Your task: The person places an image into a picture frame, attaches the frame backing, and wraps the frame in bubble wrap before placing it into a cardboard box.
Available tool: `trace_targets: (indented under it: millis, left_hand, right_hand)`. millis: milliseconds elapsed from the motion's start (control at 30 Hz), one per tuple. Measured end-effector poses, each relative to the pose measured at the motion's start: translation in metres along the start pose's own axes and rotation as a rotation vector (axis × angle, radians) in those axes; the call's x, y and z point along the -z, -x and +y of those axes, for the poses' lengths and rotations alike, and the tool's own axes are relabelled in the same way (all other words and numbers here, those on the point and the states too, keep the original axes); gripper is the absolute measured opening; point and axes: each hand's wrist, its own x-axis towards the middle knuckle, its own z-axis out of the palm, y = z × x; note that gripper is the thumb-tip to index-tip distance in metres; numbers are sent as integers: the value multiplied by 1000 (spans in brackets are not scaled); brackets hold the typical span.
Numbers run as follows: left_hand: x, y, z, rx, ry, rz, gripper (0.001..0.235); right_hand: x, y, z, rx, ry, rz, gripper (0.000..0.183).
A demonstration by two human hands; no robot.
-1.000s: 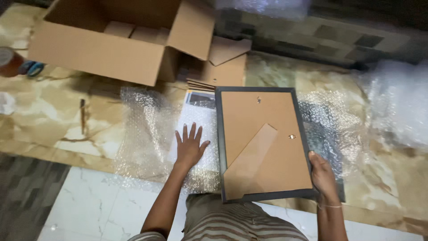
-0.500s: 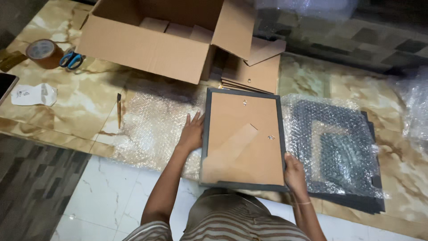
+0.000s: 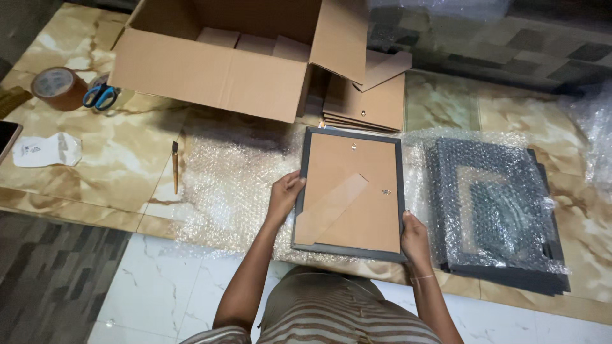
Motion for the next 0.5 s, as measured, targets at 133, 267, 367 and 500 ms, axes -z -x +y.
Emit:
trace_targets:
  millis: [133, 267, 367, 500]
  left_hand:
    - [4, -21, -31, -46, -157, 17, 39]
    - [1, -24, -38, -77, -260, 42, 36]
    - [1, -26, -42, -79, -284, 41, 36]
    - [0, -20, -36, -53, -255, 28, 38]
  right_hand:
    - [2, -7, 0, -33, 43, 51, 29]
    - [10, -25, 19, 43, 148, 65, 33]
    - [17, -29, 32, 67, 243, 99, 35]
    - [22, -44, 51, 46, 229, 88, 34]
